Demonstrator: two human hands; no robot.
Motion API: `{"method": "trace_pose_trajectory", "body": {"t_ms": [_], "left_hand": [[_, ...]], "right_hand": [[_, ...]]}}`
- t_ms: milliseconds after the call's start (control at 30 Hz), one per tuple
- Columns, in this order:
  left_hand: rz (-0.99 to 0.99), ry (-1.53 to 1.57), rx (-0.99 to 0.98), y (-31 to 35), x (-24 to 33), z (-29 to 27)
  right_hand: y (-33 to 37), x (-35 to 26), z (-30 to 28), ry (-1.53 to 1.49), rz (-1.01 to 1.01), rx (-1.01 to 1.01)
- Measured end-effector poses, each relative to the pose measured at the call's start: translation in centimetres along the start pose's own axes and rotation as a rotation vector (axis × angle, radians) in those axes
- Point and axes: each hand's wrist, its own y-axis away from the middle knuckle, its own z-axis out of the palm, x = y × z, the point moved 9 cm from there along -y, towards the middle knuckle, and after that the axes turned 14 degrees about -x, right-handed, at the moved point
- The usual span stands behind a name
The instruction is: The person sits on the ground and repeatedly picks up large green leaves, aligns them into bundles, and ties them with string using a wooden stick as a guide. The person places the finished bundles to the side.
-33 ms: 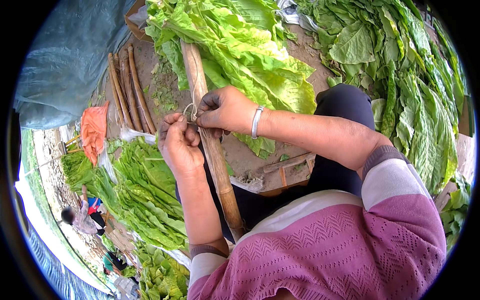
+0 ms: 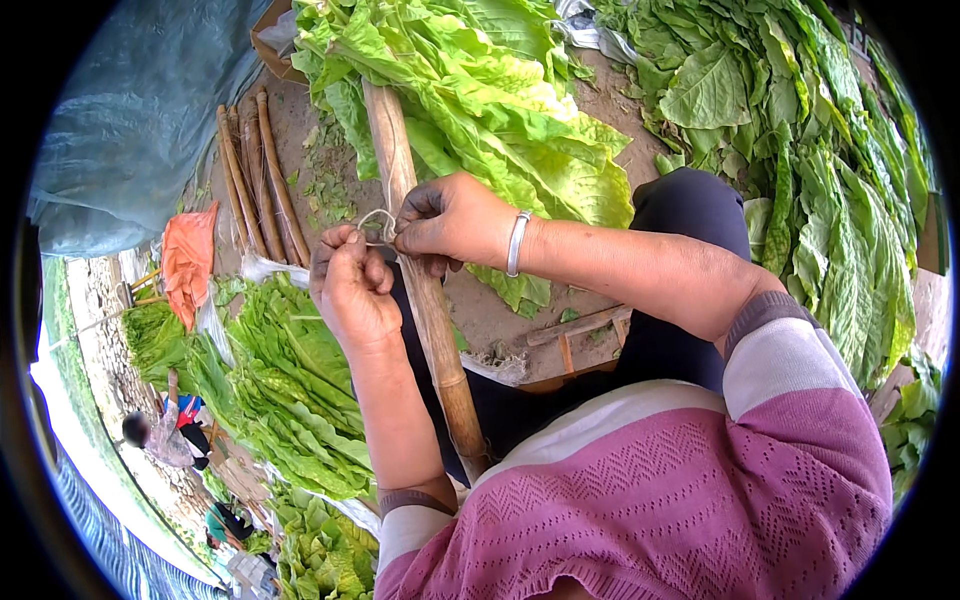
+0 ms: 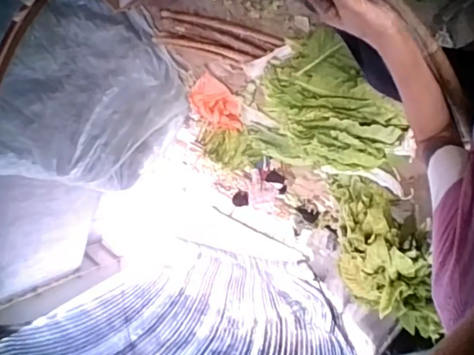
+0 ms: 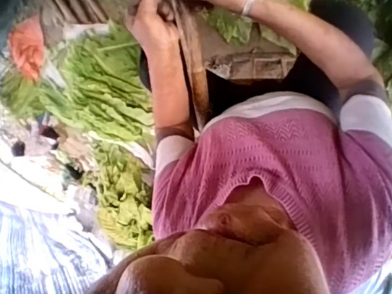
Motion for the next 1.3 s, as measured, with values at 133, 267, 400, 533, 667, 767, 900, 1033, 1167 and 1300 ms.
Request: {"method": "trace_pose_trajectory", "body": {"t_ms": [133,267,400,533,667,767,900,1033,1167,1300], "left_hand": [[0.104,-0.554,-0.005,-0.9,3.4,-1.4],[0.086,-0.576,-0.067,-1.5,3.0,-1.5],[0.051,-0.381,-0.002,-1.5,2.7,-2.1],[0.143,-0.541,0.088,-0.3,4.1,-3.6],[0.052,-0.584,-0.110,0.7,1.8,-0.2],[-0.006,-0.607,-0.165,1.0,1.1,0.2],[-0.160,-0.252,-0.158,1.0,-0.5,-0.5],[-0.389,0.290,-0.165,1.6,-2.1,-1.1],[-0.320,0.226,-0.170,1.6,-1.2,-1.9],[-0.235,0.002,-0.145,1.9,-0.5,-0.9]], "right_hand": [[0.1,0.0,0.2,-0.113,-0.039,-0.069],[-0.2,0.2,0.5,-0.103,-0.052,-0.081],[-0.2,0.5,0.3,-0.121,-0.060,-0.074],[-0.2,0.5,0.5,-0.122,-0.020,-0.083],[0.1,0.3,0.3,-0.053,-0.018,-0.066],[0.1,-0.2,0.7,0.026,-0.063,-0.048],[0.4,-0.9,0.7,0.239,-0.107,-0.001],[0.4,-1.3,-0.4,0.310,-0.111,0.067],[0.7,-1.7,0.1,0.169,-0.096,0.030],[0.7,-2.0,1.2,0.360,-0.231,0.025]]}}
